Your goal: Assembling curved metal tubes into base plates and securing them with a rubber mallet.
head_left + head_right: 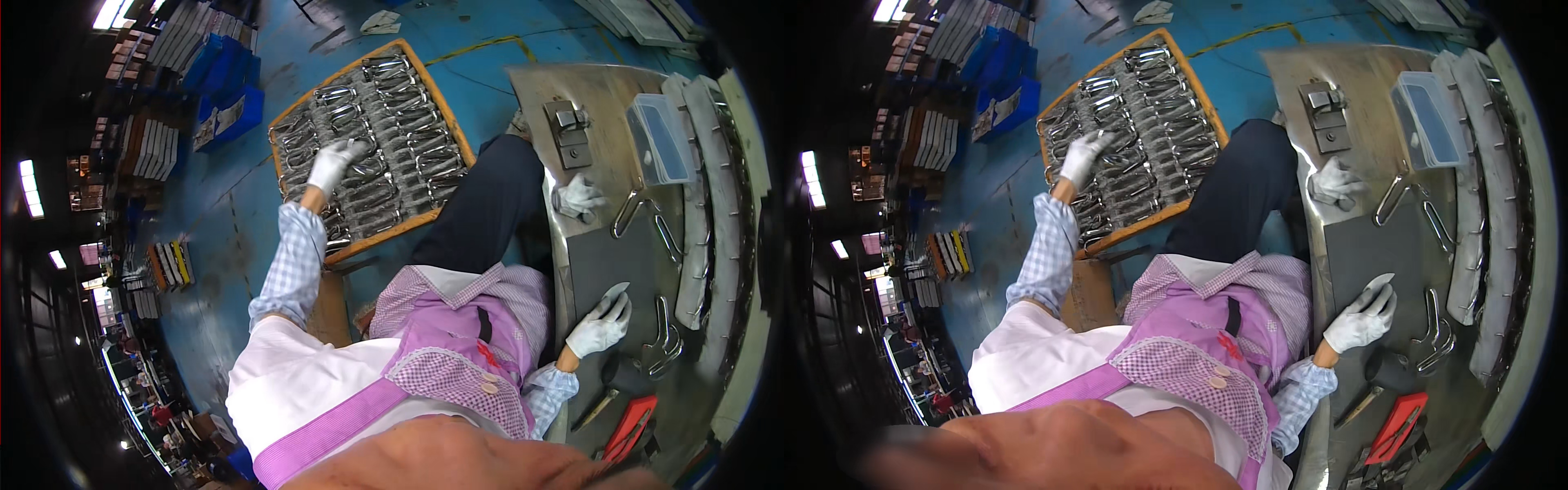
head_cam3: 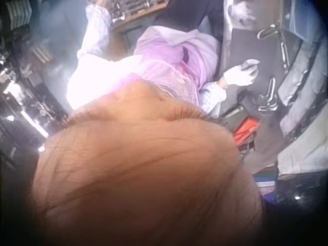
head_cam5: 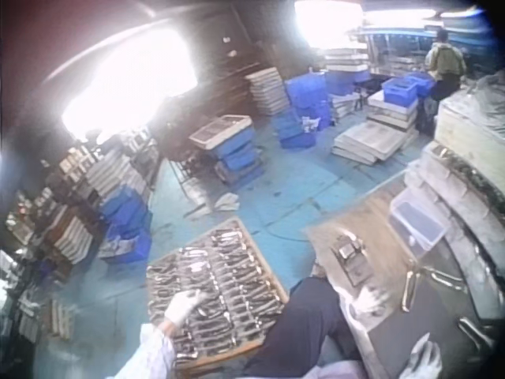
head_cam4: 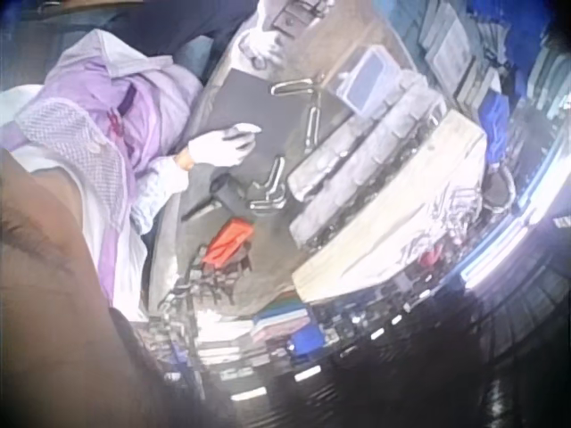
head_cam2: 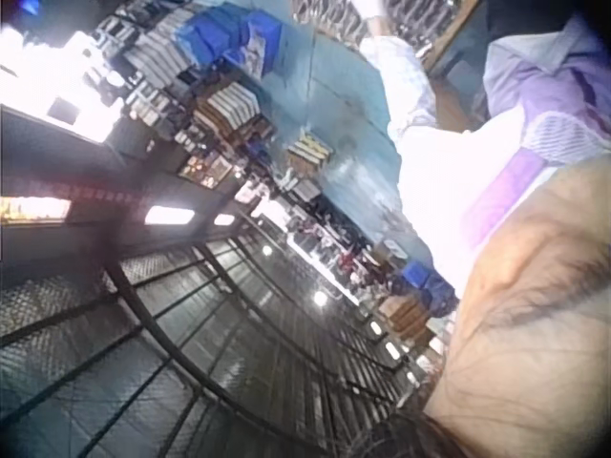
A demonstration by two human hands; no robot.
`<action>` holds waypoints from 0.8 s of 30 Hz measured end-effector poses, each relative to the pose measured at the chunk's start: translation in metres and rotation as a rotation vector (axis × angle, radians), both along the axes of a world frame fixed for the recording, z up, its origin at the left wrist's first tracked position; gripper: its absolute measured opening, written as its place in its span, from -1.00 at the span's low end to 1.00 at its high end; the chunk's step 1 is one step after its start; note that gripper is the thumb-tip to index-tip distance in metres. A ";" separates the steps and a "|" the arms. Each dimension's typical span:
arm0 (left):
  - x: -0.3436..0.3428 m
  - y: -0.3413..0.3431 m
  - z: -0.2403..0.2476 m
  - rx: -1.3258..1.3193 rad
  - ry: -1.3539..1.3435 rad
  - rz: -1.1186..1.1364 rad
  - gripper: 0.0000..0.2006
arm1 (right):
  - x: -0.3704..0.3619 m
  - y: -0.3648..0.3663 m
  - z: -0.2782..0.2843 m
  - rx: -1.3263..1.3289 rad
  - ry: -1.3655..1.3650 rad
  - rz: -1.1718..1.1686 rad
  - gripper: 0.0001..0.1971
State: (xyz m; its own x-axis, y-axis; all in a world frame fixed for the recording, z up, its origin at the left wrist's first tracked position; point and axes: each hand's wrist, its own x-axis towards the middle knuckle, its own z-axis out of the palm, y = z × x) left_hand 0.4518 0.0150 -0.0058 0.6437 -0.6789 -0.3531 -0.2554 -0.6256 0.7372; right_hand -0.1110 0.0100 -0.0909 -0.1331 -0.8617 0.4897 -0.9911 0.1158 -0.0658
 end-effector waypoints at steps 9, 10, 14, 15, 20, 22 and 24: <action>0.215 -0.012 -0.106 -0.002 -0.364 -0.544 -0.80 | 0.015 -0.007 -0.010 0.012 0.073 -0.077 -0.68; 0.208 -0.022 -0.125 -0.003 -0.285 -0.409 -0.81 | 0.013 -0.006 -0.005 0.008 0.102 -0.098 -0.68; 0.223 -0.021 -0.157 0.023 -0.218 -0.279 -0.78 | 0.017 -0.011 -0.007 -0.018 0.093 -0.044 -0.67; 0.219 -0.023 -0.163 -0.003 -0.274 -0.327 -0.77 | 0.016 -0.012 -0.005 -0.023 0.098 -0.047 -0.67; 0.206 -0.040 -0.176 0.253 -0.712 -0.307 -0.58 | 0.018 -0.008 0.026 0.171 -0.160 -0.048 -0.75; 0.103 -0.070 -0.147 0.347 -0.636 -0.272 -0.59 | 0.003 0.008 0.042 0.141 -0.204 0.016 -0.78; 0.149 -0.009 -0.141 -0.104 -0.779 -0.242 -0.57 | -0.020 -0.020 0.043 0.097 -0.221 0.290 -0.75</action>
